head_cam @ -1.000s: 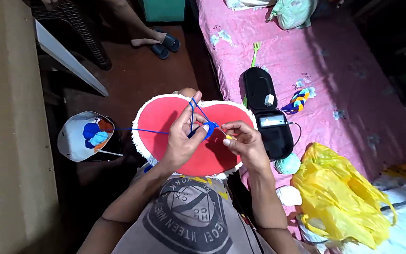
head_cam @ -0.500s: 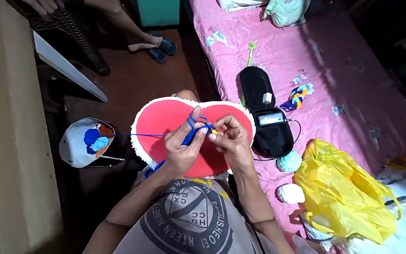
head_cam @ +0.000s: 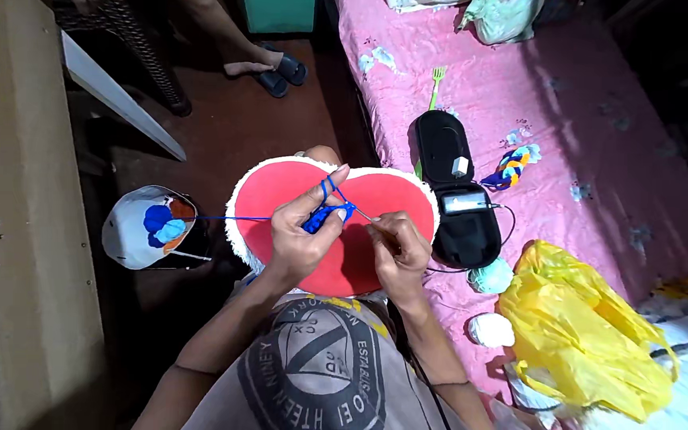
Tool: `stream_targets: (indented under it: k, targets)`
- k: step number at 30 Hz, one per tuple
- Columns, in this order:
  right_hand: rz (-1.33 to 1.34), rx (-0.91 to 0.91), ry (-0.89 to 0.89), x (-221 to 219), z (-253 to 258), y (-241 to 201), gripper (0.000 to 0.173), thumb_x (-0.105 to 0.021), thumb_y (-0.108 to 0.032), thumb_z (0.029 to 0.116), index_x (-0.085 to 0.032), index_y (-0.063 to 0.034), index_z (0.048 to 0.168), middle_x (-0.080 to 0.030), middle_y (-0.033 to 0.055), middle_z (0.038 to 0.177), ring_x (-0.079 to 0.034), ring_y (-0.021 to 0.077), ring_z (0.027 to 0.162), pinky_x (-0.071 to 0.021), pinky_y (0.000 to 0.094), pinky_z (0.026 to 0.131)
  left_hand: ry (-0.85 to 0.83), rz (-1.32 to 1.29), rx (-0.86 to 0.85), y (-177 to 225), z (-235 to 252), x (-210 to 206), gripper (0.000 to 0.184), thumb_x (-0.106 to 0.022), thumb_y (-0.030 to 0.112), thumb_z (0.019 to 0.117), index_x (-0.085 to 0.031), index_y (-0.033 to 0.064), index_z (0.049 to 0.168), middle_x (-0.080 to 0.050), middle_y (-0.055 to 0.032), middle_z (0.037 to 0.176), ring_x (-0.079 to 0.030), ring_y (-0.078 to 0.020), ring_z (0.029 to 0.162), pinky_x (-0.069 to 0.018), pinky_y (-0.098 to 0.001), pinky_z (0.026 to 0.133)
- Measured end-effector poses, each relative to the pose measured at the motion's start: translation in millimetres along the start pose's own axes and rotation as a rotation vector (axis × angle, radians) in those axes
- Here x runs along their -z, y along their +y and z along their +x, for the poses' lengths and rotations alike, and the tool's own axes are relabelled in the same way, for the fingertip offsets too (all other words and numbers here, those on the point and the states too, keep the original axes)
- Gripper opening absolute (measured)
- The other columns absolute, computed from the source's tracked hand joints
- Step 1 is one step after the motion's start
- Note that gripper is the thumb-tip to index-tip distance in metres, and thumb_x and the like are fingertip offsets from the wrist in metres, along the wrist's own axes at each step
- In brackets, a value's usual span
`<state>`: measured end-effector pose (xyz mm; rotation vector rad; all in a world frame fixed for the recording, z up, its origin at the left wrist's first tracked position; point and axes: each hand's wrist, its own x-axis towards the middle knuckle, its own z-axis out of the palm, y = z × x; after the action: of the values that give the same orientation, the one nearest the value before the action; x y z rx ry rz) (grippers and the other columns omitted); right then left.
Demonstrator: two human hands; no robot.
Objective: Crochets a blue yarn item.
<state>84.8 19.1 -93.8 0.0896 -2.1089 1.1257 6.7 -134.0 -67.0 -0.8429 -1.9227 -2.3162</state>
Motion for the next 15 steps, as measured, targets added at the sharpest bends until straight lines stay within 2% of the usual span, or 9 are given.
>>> stream_targets:
  k: [2,7,12,15]
  targets:
    - [-0.014,0.011,-0.029,3,0,2,0.003,-0.067,0.001,0.0902,-0.067,0.003,0.088,-0.067,0.0093,0.086,-0.066,0.0061,0.08,-0.0553,0.0157,0.072,-0.017,0.001,0.037,1,1,3,0.048,-0.061,-0.007,0.0864,-0.062,-0.0042,0.134,-0.071,0.0009,0.091,-0.062,-0.0006,0.07,-0.0532,-0.0147,0.062]
    - [-0.063,0.044,-0.096,10,-1,5,0.006,-0.066,0.0,0.0924,-0.068,0.0041,0.088,-0.066,0.0113,0.084,-0.064,0.0084,0.074,-0.055,0.0169,0.065,-0.057,0.04,0.072,0,4,6,0.047,-0.058,-0.006,0.0857,-0.064,-0.0043,0.132,-0.069,0.0016,0.086,-0.06,-0.0001,0.067,-0.0512,-0.014,0.06]
    - [0.158,-0.188,-0.187,18,1,5,0.004,-0.067,0.001,0.0904,-0.068,0.0038,0.092,-0.068,0.0065,0.089,-0.066,0.0037,0.081,-0.0574,0.0174,0.074,-0.074,0.081,0.047,-1,4,4,0.043,-0.058,-0.006,0.0847,-0.066,-0.0062,0.127,-0.068,0.0004,0.084,-0.057,0.0011,0.065,-0.0497,-0.0129,0.059]
    - [0.116,-0.158,-0.186,19,1,5,0.004,-0.067,0.001,0.0903,-0.068,0.0038,0.092,-0.068,0.0072,0.089,-0.066,0.0039,0.081,-0.057,0.0169,0.074,-0.085,0.073,0.082,0,4,5,0.044,-0.059,-0.007,0.0845,-0.066,-0.0054,0.128,-0.07,0.0009,0.087,-0.06,0.0007,0.068,-0.052,-0.0134,0.062]
